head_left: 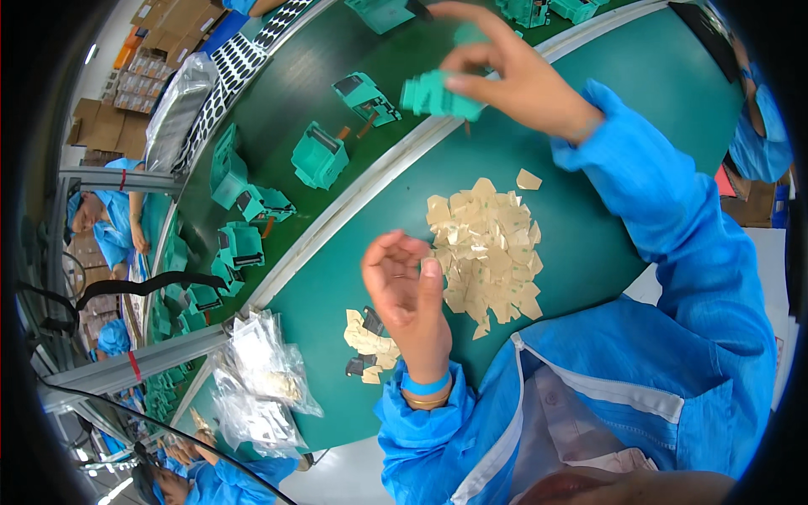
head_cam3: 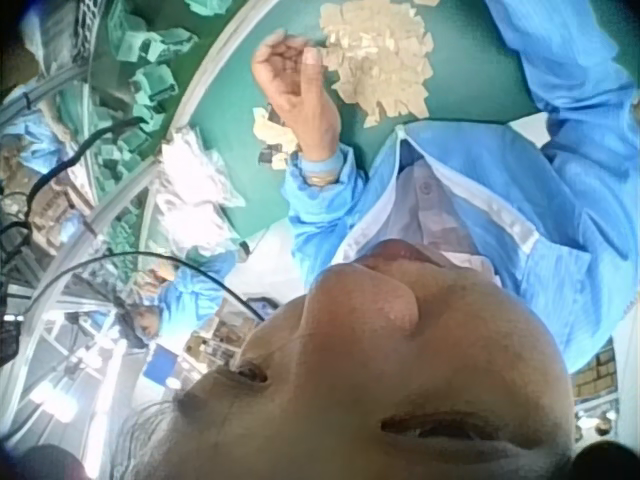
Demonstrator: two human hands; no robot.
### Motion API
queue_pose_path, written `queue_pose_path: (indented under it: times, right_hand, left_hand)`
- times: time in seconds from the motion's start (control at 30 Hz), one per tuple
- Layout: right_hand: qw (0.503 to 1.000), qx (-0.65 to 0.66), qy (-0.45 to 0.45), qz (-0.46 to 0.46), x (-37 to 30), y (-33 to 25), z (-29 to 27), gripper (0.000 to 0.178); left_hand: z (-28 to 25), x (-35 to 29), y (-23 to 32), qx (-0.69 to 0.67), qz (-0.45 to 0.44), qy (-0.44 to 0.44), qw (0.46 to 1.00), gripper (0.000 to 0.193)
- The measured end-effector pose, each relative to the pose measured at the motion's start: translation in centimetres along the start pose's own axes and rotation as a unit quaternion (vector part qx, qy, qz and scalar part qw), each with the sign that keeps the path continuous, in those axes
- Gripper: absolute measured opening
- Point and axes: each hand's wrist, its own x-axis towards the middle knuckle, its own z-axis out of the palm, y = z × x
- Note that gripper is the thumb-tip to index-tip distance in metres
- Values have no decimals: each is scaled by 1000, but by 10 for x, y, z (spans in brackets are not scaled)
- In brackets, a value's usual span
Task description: The person assembles electronic components by attaching a black electronic component to a green plastic housing by hand.
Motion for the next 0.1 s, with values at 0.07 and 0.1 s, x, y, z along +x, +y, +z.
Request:
queue_pose_path:
  times: [0.07, 0.1]
  right_hand:
    - [965, 233, -82, 82, -24, -8, 7, 82]
    - [966, 233, -79, 83, -26, -8, 5, 82]
  left_hand:
    - [-3, 4, -3, 27, 57, -5, 998, 57]
    - [-3, 8, -7, 54, 112, -14, 992, 63]
